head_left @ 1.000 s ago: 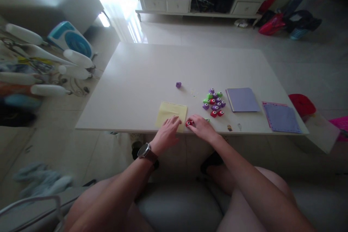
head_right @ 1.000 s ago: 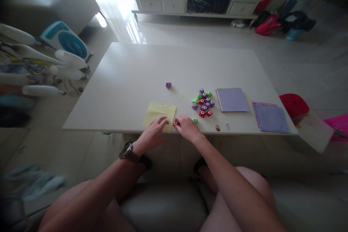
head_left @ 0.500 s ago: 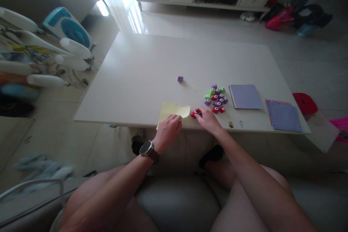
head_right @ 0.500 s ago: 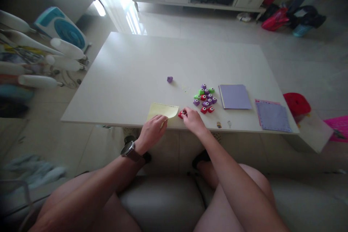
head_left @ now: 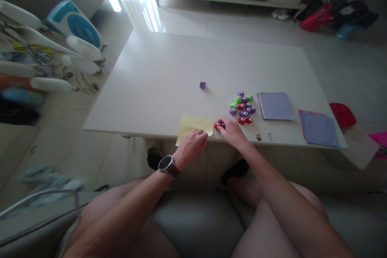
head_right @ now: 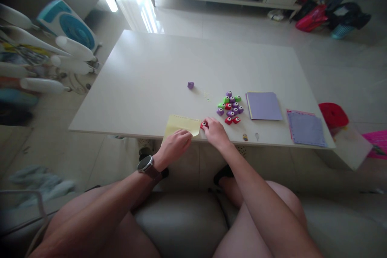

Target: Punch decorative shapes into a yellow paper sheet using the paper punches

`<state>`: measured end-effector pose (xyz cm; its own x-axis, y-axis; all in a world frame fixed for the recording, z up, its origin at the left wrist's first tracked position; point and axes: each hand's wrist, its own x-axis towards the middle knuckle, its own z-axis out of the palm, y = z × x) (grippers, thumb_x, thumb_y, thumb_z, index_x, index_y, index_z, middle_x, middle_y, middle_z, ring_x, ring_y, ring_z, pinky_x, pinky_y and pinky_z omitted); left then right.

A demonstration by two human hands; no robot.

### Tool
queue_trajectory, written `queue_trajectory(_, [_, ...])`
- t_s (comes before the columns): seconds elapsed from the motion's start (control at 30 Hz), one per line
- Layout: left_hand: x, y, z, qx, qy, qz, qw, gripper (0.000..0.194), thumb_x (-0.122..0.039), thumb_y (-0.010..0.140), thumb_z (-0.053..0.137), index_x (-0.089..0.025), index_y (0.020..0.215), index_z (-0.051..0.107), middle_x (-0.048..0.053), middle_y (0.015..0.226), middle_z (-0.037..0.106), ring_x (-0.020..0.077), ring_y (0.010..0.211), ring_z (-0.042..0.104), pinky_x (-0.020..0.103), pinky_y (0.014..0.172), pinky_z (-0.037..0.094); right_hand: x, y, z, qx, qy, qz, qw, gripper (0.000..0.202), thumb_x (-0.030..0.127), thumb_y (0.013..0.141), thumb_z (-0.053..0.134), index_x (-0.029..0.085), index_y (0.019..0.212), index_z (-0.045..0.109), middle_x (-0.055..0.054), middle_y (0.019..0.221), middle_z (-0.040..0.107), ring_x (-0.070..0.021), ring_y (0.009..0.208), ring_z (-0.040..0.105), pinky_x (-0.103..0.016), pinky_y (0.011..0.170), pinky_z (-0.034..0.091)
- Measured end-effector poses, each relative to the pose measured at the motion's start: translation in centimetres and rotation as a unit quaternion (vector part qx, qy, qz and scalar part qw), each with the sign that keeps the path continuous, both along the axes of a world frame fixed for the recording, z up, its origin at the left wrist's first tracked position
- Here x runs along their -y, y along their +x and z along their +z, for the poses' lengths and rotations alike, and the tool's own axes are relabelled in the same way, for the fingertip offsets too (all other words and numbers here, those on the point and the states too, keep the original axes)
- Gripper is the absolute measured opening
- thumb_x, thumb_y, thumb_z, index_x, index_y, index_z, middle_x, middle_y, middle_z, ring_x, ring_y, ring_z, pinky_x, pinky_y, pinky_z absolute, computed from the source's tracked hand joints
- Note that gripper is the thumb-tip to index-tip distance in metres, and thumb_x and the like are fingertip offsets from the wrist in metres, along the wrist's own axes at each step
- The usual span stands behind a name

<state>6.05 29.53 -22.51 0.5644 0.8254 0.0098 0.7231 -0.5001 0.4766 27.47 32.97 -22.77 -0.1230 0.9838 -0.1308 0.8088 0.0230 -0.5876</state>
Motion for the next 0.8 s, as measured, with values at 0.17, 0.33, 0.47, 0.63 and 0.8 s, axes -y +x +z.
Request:
queue_trajectory(0.17, [0.1,0.15,-0.07,0.009,0.008,0.027,1.0,0.02,-0.018,0.104,0.047,-0.021,0.089,0.06,0.005,0.092,0.067,0.0188,0.086,0.061,0.031,0.075,0.046,0.15,0.02,0.06,0.007,0.012,0.013,1.0,0.012,0.01,0.094,0.064,0.021,0.094,0.069,-0.008,0.102,0.074,-0.0224,0.098,0.066,-0.031,0.088,0.047])
queue_trajectory(0.33, [0.07,0.11,-0.14,0.008,0.01,0.019,1.0,0.02,-0.018,0.104,0.048,-0.021,0.089,0.059,0.005,0.091,0.066,0.0191,0.086,0.061,0.031,0.074,0.045,0.21,-0.1,0.05,0.013,0.013,0.022,1.0,0.011,0.009,0.093,0.065,0.02,0.095,0.068,-0.008,0.102,0.072,-0.0224,0.096,0.064,-0.031,0.087,0.047])
queue_trajectory(0.47, [0.11,0.19,0.04,0.01,0.001,0.01,1.0,0.02,-0.018,0.104,0.047,-0.021,0.089,0.059,0.005,0.091,0.066,0.0189,0.087,0.061,0.03,0.075,0.044,0.22,-0.12,-0.08,0.013,0.017,0.028,0.999,0.012,0.009,0.093,0.064,0.02,0.096,0.068,-0.007,0.101,0.071,-0.0226,0.095,0.064,-0.032,0.086,0.046])
queue_trajectory(0.63, [0.2,0.26,0.0,0.025,-0.004,0.02,0.999,0.022,-0.018,0.106,0.045,-0.021,0.088,0.058,0.004,0.091,0.066,0.0181,0.084,0.06,0.03,0.074,0.044,0.25,-0.04,-0.14,0.008,0.024,0.036,0.999,0.013,0.007,0.093,0.062,0.02,0.094,0.067,-0.007,0.1,0.07,-0.0225,0.096,0.063,-0.032,0.087,0.046])
queue_trajectory(0.8, [0.2,0.3,-0.18,0.029,-0.009,0.026,0.999,0.021,-0.018,0.105,0.045,-0.021,0.09,0.058,0.004,0.09,0.065,0.0184,0.084,0.059,0.03,0.075,0.045,0.27,-0.02,-0.2,0.007,0.029,0.039,0.999,0.015,0.006,0.093,0.061,0.019,0.094,0.067,-0.008,0.101,0.07,-0.0226,0.097,0.064,-0.032,0.088,0.047])
